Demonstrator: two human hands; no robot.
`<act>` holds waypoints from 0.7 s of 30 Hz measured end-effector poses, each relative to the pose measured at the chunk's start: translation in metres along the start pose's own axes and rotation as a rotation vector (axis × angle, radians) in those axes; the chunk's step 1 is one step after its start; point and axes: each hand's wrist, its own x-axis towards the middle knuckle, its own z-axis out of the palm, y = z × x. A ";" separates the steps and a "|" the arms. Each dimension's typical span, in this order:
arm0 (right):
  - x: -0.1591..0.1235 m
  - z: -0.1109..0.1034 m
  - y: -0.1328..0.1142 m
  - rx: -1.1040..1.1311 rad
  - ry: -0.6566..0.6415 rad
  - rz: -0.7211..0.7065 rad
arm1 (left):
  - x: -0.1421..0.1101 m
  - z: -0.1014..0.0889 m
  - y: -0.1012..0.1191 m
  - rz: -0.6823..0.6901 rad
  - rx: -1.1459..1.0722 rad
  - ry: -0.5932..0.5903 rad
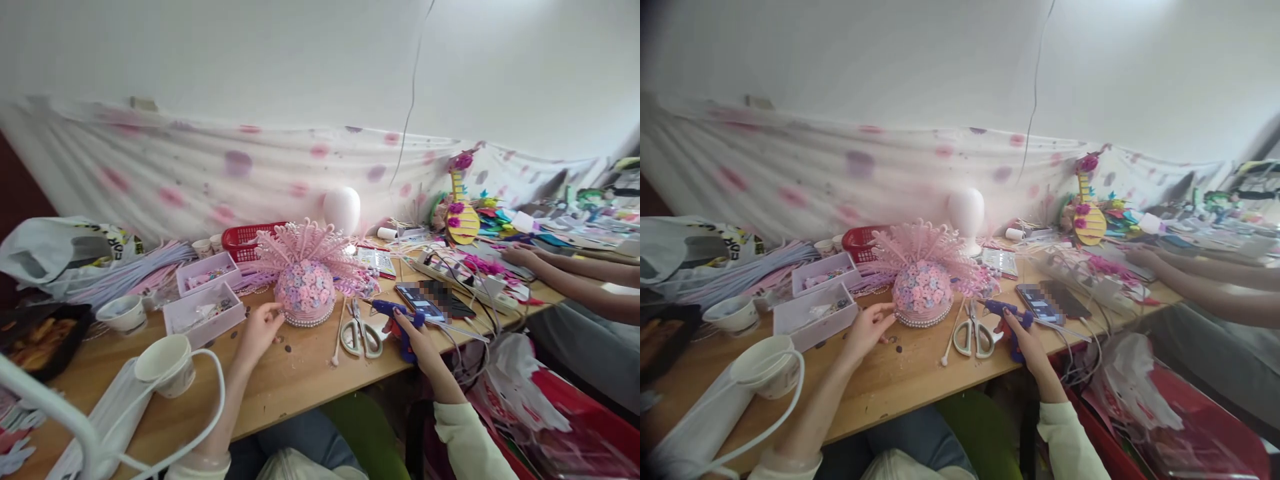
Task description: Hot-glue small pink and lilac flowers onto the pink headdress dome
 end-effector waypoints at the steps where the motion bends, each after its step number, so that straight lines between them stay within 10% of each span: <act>1: -0.001 -0.003 -0.003 -0.053 0.013 0.004 | -0.002 -0.004 0.004 0.013 -0.003 0.008; 21: -0.005 -0.036 -0.025 -0.466 0.144 -0.072 | -0.018 0.009 0.040 0.114 0.076 0.060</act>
